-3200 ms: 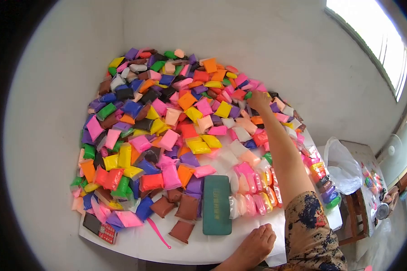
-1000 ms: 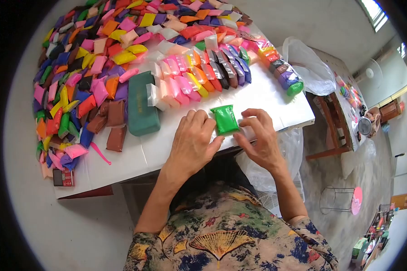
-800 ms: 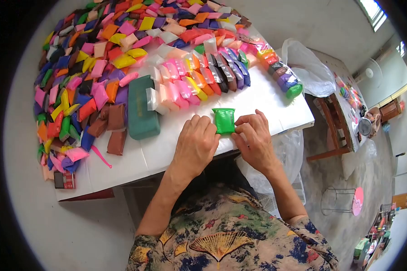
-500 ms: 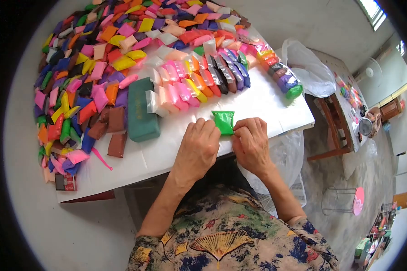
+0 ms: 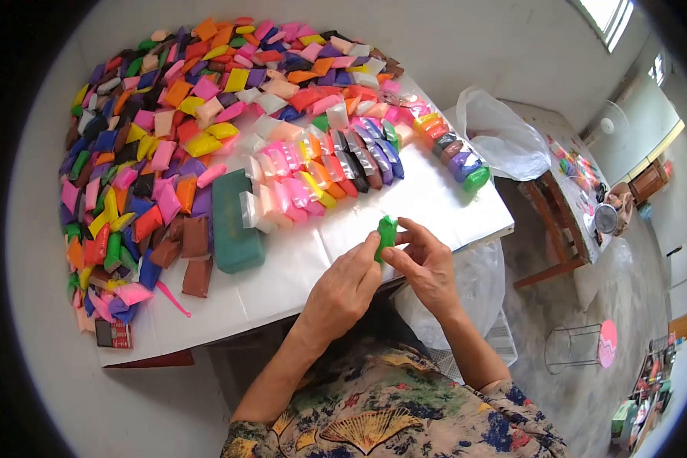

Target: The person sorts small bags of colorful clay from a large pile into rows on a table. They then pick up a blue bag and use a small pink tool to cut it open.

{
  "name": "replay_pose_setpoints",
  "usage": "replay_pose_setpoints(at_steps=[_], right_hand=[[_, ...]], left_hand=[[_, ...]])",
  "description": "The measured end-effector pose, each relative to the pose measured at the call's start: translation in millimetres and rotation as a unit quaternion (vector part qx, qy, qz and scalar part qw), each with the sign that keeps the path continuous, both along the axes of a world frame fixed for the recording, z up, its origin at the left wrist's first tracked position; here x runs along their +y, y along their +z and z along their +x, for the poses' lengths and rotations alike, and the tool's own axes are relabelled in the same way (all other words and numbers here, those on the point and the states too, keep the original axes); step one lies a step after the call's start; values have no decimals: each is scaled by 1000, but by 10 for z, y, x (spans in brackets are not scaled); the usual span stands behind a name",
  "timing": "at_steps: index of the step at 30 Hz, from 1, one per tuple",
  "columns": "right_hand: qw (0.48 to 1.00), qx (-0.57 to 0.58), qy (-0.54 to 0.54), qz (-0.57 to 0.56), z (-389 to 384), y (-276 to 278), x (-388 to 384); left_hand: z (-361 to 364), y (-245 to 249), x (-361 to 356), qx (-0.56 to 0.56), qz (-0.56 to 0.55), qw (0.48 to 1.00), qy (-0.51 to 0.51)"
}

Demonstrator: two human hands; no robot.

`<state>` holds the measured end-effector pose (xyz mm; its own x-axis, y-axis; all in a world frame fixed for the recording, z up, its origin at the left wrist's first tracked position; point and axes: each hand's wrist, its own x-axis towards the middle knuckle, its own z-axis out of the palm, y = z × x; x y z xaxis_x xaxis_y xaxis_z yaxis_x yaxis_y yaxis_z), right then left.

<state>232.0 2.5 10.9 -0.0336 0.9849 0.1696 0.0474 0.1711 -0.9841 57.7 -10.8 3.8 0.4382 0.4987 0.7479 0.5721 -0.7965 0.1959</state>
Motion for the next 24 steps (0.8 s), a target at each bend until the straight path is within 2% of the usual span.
replay_pose_setpoints(at_steps=[3,6,10,11,13,15,18,24], right_hand=[[995,66,54,-54,74,59,30],[991,82,59,-84,144,116,82],[998,10,64,-10,308,25,345],[998,-20,45,28,376,-20,456],[974,-174,-41,139,495,17,723],[958,-221,-83,166,606,24,1014],[950,-248,-91,164,606,13,1324],[940,-295,-82,149,559,-51,1467]], left_hand=[[40,33,20,-23,-6,999,-43],[92,50,38,-38,-37,996,-72],[81,92,46,-54,-60,995,-54],[62,83,52,-62,-59,995,-41],[6,49,67,-80,-72,994,-14],[-55,-8,82,-100,-99,990,12],[-67,-13,71,-103,-132,986,9],[-76,-27,82,-106,-151,983,6]])
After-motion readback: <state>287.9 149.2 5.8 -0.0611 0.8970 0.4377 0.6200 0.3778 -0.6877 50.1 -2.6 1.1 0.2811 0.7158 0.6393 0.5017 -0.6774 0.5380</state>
